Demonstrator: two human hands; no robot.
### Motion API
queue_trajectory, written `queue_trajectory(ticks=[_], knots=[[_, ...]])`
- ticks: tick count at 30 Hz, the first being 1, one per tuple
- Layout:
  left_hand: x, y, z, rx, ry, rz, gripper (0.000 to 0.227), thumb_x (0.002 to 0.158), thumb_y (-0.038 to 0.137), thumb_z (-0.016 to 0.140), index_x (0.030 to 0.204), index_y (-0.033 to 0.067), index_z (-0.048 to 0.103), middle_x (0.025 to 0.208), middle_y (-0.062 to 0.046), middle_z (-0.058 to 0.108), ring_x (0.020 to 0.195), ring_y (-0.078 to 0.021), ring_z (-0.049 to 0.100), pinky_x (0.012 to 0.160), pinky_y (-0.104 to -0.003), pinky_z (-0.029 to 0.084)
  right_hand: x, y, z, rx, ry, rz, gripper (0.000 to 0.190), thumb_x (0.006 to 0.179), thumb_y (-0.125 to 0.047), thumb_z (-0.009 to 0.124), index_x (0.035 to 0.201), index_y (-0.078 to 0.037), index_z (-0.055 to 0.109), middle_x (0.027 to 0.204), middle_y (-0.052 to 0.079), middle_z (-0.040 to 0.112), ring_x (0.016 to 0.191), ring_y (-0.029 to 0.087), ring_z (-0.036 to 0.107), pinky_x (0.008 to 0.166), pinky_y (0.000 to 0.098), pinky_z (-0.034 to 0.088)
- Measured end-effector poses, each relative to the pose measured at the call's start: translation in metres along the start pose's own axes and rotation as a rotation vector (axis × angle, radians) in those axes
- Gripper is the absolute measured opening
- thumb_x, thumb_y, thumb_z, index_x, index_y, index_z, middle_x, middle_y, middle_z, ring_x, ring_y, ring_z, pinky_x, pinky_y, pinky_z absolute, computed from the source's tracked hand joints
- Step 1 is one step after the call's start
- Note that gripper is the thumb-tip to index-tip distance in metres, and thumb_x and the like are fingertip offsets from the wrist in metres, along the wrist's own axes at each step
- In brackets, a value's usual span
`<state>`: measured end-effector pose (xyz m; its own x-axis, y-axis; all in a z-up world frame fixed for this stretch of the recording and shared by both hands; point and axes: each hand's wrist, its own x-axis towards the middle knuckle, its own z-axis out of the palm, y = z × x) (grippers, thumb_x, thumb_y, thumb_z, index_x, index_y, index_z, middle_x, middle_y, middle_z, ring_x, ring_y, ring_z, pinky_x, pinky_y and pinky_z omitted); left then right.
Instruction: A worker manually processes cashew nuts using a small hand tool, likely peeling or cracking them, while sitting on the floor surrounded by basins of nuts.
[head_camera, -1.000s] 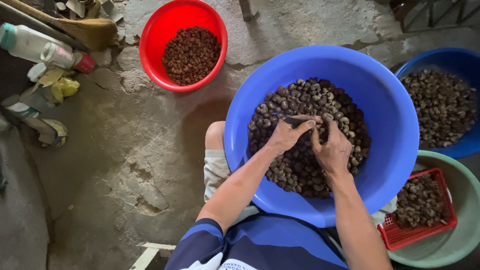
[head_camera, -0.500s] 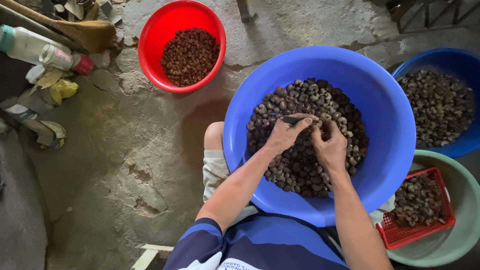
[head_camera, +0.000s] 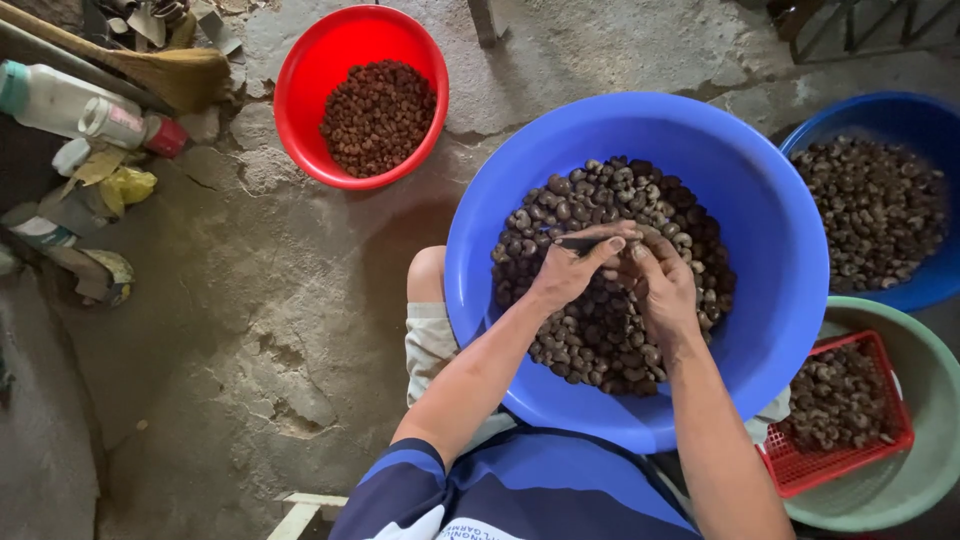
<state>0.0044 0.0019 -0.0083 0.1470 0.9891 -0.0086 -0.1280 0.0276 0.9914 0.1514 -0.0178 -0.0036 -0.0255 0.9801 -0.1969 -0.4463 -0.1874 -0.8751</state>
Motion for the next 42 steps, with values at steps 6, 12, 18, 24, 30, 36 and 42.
queue_trajectory(ticks=[6, 12, 18, 24, 30, 36, 42], knots=[[0.0, 0.0, -0.001, -0.067, -0.005, -0.005, 0.027, 0.105, 0.031, 0.074, 0.123, 0.0106, 0.078, 0.132, -0.02, 0.07, 0.127, -0.037, 0.064, 0.098, -0.054, 0.06, 0.009, 0.016, -0.019, 0.013, -0.072, 0.069, 0.04, 0.112, -0.013, 0.047, 0.147, 0.006, 0.045, 0.128, 0.026, 0.064, 0.113, 0.032, 0.07, 0.097, 0.0457, 0.062], [0.005, -0.018, -0.011, -0.125, 0.019, -0.111, 0.032, 0.106, 0.034, 0.073, 0.126, 0.0095, 0.076, 0.125, -0.024, 0.07, 0.102, -0.0273, 0.073, 0.078, -0.039, 0.069, 0.007, 0.019, -0.018, -0.025, -0.106, 0.068, 0.041, 0.113, -0.013, 0.046, 0.149, 0.007, 0.044, 0.133, 0.029, 0.061, 0.116, 0.034, 0.068, 0.097, 0.0485, 0.061], [0.009, -0.024, -0.003, -0.166, 0.124, -0.175, 0.025, 0.099, 0.029, 0.079, 0.118, 0.0125, 0.08, 0.103, -0.023, 0.074, 0.085, -0.0221, 0.073, 0.065, -0.035, 0.069, 0.006, 0.013, -0.01, -0.006, -0.078, 0.068, 0.038, 0.111, -0.013, 0.05, 0.146, 0.003, 0.049, 0.12, 0.027, 0.067, 0.108, 0.033, 0.071, 0.093, 0.0483, 0.063], [0.005, -0.006, 0.001, -0.155, 0.045, -0.086, 0.024, 0.101, 0.03, 0.079, 0.12, 0.0141, 0.08, 0.106, -0.02, 0.076, 0.085, -0.0195, 0.073, 0.064, -0.034, 0.069, 0.012, 0.035, -0.025, 0.056, 0.002, 0.075, 0.039, 0.11, -0.015, 0.054, 0.144, 0.002, 0.051, 0.119, 0.024, 0.069, 0.103, 0.029, 0.074, 0.09, 0.0447, 0.063], [0.003, -0.006, -0.004, -0.244, -0.047, -0.01, 0.021, 0.108, 0.02, 0.07, 0.125, 0.0112, 0.077, 0.099, -0.019, 0.075, 0.077, -0.0106, 0.064, 0.058, -0.028, 0.061, 0.01, 0.028, -0.022, 0.066, -0.006, 0.057, 0.037, 0.11, -0.013, 0.054, 0.143, 0.004, 0.052, 0.115, 0.023, 0.07, 0.099, 0.027, 0.074, 0.085, 0.0399, 0.062], [0.004, -0.007, -0.009, -0.245, -0.082, 0.016, 0.021, 0.108, 0.019, 0.069, 0.125, 0.0088, 0.076, 0.099, -0.016, 0.075, 0.08, -0.0121, 0.063, 0.061, -0.032, 0.059, 0.01, 0.024, -0.024, 0.032, -0.071, 0.05, 0.036, 0.112, -0.011, 0.049, 0.144, 0.006, 0.05, 0.115, 0.024, 0.069, 0.097, 0.026, 0.073, 0.079, 0.0398, 0.062], [0.0, -0.015, -0.01, -0.084, -0.079, 0.103, 0.023, 0.111, 0.021, 0.066, 0.128, 0.0084, 0.075, 0.12, -0.018, 0.073, 0.111, -0.028, 0.071, 0.085, -0.048, 0.062, 0.007, 0.016, -0.017, 0.061, -0.057, 0.082, 0.031, 0.111, -0.011, 0.05, 0.137, 0.006, 0.053, 0.107, 0.022, 0.071, 0.091, 0.025, 0.074, 0.076, 0.0373, 0.061]])
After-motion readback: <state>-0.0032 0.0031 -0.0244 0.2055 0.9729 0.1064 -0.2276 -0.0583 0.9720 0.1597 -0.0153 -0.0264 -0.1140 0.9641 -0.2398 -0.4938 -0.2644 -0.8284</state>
